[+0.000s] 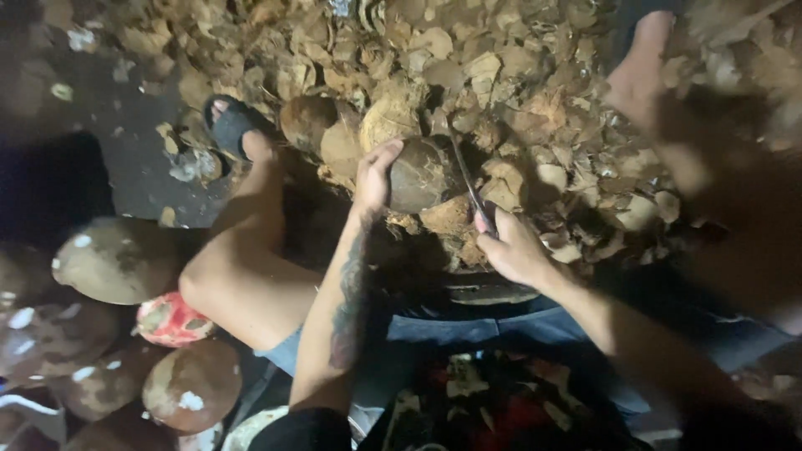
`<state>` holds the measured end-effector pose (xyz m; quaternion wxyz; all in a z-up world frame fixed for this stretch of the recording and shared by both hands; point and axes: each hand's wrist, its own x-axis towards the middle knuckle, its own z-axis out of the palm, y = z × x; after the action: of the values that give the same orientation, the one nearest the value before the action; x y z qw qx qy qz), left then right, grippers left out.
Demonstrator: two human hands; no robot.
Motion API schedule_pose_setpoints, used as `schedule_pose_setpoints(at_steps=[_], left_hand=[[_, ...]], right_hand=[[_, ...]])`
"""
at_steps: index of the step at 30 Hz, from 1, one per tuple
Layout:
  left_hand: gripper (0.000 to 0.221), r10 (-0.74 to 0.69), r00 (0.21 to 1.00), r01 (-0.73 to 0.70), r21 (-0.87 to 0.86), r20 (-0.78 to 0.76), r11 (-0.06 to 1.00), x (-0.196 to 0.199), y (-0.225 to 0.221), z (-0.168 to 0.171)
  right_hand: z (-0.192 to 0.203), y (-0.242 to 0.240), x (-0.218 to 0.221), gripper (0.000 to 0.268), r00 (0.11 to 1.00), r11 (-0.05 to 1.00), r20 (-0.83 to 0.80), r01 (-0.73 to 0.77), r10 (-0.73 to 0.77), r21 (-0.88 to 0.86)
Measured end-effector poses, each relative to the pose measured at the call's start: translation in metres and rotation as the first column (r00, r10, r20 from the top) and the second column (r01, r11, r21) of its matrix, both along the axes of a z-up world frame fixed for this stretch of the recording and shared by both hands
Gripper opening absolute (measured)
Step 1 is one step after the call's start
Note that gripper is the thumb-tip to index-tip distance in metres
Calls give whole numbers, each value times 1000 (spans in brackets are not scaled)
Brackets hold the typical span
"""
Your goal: Removing the outer husk of a coconut using a knife while sitting on the floor.
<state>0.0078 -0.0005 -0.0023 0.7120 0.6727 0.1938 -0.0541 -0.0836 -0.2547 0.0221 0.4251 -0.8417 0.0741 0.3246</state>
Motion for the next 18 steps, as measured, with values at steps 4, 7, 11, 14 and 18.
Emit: schedule_pose_setpoints(at_steps=[4,7,11,14,18], left_hand=[[35,-44,999,45,55,-21,997,-5,-6,15],[35,-53,998,54,62,-22,997,2,-3,7],[35,-109,994,112,112,-27,987,8,9,-22],[39,-110,993,107,78,38,991,2,6,-10],[42,-109,994,108,64,23,992,-2,2,12]], right_hand=[[60,8,-7,49,788,738,591,-294,-172,607],[-21,-3,-23,41,761,805,638,-303,-118,511],[-85,-2,-12,33,989,995,105,-100,100,-2],[-7,10,-2,20,1000,959,28,-15,7,284],[-31,27,-3,9,888,542,-412,453,-205,707]])
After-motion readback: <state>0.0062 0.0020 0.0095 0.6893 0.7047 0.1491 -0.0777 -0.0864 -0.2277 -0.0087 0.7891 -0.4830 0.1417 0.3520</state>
